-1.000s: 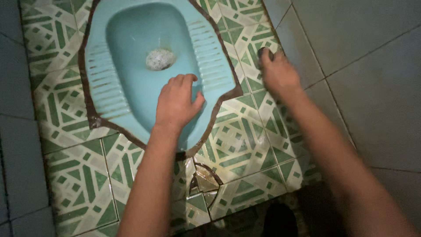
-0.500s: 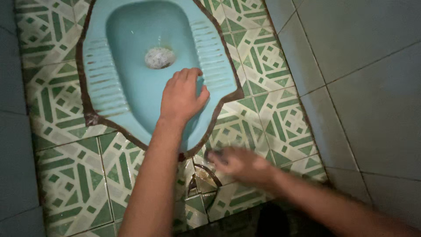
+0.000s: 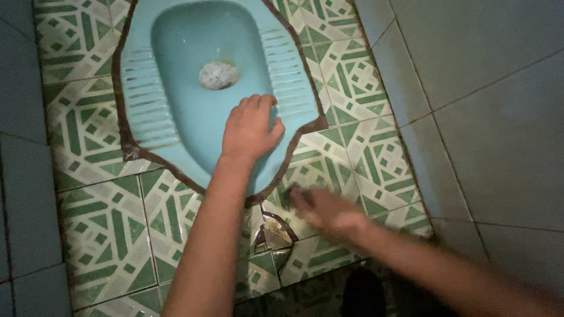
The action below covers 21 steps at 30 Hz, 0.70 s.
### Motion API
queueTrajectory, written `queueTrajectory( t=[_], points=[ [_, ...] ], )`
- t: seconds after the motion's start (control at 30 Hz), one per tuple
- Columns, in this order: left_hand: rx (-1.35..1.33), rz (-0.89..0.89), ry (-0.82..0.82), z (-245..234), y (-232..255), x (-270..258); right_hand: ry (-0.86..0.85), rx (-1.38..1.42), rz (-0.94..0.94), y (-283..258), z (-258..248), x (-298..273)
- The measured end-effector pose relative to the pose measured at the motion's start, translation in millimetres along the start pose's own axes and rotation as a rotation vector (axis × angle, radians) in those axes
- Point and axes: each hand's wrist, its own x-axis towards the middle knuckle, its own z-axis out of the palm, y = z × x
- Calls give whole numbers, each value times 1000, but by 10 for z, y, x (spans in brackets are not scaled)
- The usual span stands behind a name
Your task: The person cleans a light blue squat toilet using a toilet brush and a cleaning agent. They scrub the bowl, apply liquid cleaner, rinse with water from a metal pot, and wipe the rim with a cloth.
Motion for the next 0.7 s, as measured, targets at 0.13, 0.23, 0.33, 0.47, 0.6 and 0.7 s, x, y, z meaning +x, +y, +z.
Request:
queueTrajectory(
  t=[0.13, 0.23, 0.33, 0.47, 0.6, 0.7],
  points=[
    [-16, 33, 46, 17, 51, 38, 252, -1038, -935, 9, 154, -200],
    [-3, -9, 7, -45, 47, -29, 83, -224, -80, -93, -238, 121],
    [3, -7, 47, -162, 9, -64, 469, -444, -139, -30, -1012, 305],
    [14, -30, 41, -284, -18, -94, 560, -536, -221, -140, -1193, 210],
    [10, -94, 31, -364, -67, -104, 247, -189, -105, -470, -603, -26],
    [-5, -107, 66, -375, -137, -109, 56, -76, -30, -564, -481, 156]
  ],
)
